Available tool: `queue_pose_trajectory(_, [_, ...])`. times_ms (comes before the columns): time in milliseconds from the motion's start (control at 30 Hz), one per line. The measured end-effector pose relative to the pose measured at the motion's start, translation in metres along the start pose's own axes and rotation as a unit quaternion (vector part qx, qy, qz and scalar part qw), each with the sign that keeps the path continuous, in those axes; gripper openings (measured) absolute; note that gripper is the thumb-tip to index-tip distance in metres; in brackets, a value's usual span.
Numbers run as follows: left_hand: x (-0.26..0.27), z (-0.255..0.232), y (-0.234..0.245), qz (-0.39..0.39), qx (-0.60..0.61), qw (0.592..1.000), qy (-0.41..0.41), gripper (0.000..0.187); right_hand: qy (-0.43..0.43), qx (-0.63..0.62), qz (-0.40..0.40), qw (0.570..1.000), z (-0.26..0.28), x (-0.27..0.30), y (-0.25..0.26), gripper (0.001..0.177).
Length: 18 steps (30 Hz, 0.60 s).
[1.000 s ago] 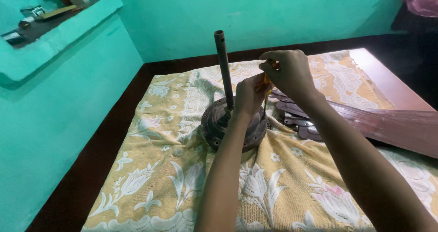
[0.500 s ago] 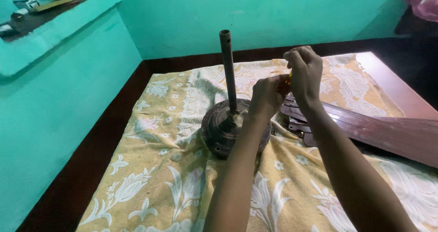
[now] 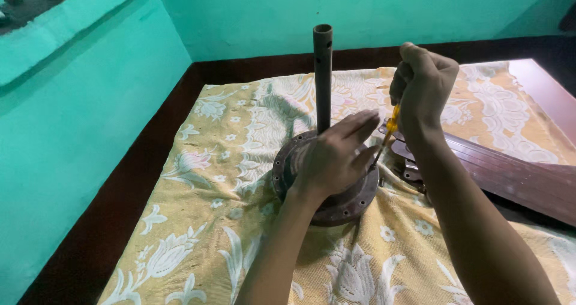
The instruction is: The person uses a yellow-handled screwdriver to tighten screws on the base of a ceiling fan motor housing. The fan blades are placed nearby on a patterned cloth. The person rotates the housing to access different screws and continues tightening them throughout the clip.
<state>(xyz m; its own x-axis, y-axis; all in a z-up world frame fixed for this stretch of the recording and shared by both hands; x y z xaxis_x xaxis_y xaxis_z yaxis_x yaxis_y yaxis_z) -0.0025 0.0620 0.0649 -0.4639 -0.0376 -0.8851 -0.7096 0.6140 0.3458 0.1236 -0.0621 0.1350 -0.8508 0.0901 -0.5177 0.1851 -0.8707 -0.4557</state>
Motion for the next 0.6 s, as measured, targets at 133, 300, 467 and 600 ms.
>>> queue_pose_trajectory(133, [0.031, -0.012, 0.016, -0.217, -0.143, 0.964, 0.06, 0.075, 0.024, 0.003, -0.002, 1.0, -0.002, 0.006, 0.002, 0.047])
queue_pose_trajectory(300, [0.054, 0.001, -0.008, -0.173, -0.184, 0.945, 0.206, 0.062, 0.014, 0.02, 0.023, 0.999, 0.0, 0.016, -0.006, 0.042])
queue_pose_trajectory(467, [0.06, 0.019, -0.017, -0.119, -0.164, 0.949, 0.243, 0.031, -0.023, 0.035, 0.08, 0.996, 0.004, 0.016, -0.017, 0.042])
queue_pose_trajectory(600, [0.067, 0.021, -0.022, -0.11, -0.171, 0.945, 0.257, 0.027, -0.158, -0.016, 0.17, 0.973, 0.005, 0.004, -0.005, 0.043])
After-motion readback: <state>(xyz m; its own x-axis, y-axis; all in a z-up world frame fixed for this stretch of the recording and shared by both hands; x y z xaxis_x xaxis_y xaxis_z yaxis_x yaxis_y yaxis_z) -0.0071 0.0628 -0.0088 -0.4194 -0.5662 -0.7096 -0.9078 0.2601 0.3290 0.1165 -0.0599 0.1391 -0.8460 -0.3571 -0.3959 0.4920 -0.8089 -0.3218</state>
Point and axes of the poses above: each hand's wrist, its own x-axis away from the middle knuckle, its own y-axis out of the back of the hand, z = x × y, the point moved 1 cm from there along -x, towards the middle knuckle, and after that the axes turned 9 degrees about -z, right-handed, at the moved point
